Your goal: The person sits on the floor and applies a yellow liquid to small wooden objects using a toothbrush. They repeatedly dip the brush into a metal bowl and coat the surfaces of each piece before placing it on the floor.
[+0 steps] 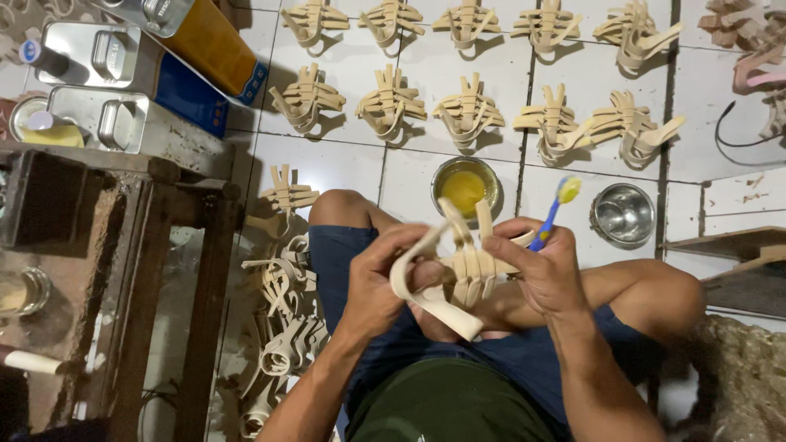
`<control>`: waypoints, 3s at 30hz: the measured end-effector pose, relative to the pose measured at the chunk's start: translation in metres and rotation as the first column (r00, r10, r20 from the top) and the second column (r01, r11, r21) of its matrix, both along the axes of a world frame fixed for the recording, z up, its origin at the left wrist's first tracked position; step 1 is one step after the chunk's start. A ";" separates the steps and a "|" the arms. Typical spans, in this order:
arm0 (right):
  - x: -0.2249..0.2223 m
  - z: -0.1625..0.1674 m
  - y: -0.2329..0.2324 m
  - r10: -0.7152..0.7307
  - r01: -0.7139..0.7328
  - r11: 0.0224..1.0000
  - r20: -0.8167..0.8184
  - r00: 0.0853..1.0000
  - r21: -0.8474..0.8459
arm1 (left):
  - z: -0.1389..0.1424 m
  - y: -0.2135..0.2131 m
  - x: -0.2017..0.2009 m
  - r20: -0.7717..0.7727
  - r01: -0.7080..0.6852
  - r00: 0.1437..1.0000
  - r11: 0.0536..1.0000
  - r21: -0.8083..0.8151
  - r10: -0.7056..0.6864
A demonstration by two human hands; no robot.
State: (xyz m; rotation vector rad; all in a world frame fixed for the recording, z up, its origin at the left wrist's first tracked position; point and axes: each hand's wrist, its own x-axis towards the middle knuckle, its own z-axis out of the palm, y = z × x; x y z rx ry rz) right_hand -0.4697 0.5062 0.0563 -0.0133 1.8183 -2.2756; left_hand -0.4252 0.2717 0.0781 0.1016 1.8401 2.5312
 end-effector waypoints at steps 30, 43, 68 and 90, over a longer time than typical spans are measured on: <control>0.030 0.027 -0.024 0.036 0.058 0.953 -0.303 0.952 0.297 | -0.011 0.036 0.013 -0.124 0.018 0.992 0.993 -0.118 -0.033; 0.032 0.025 -0.002 0.301 -0.295 0.902 -0.031 0.953 -0.316 | 0.011 0.036 0.011 0.187 0.062 0.980 0.998 0.014 -0.064; 0.013 0.007 0.029 -0.204 0.200 0.979 0.125 0.971 0.043 | 0.029 0.012 0.001 -0.262 -0.063 0.964 0.992 -0.106 0.033; 0.011 -0.014 0.022 0.005 -0.032 0.983 -0.147 0.989 -0.183 | 0.010 0.003 0.000 -0.012 0.174 0.983 0.958 -0.226 -0.182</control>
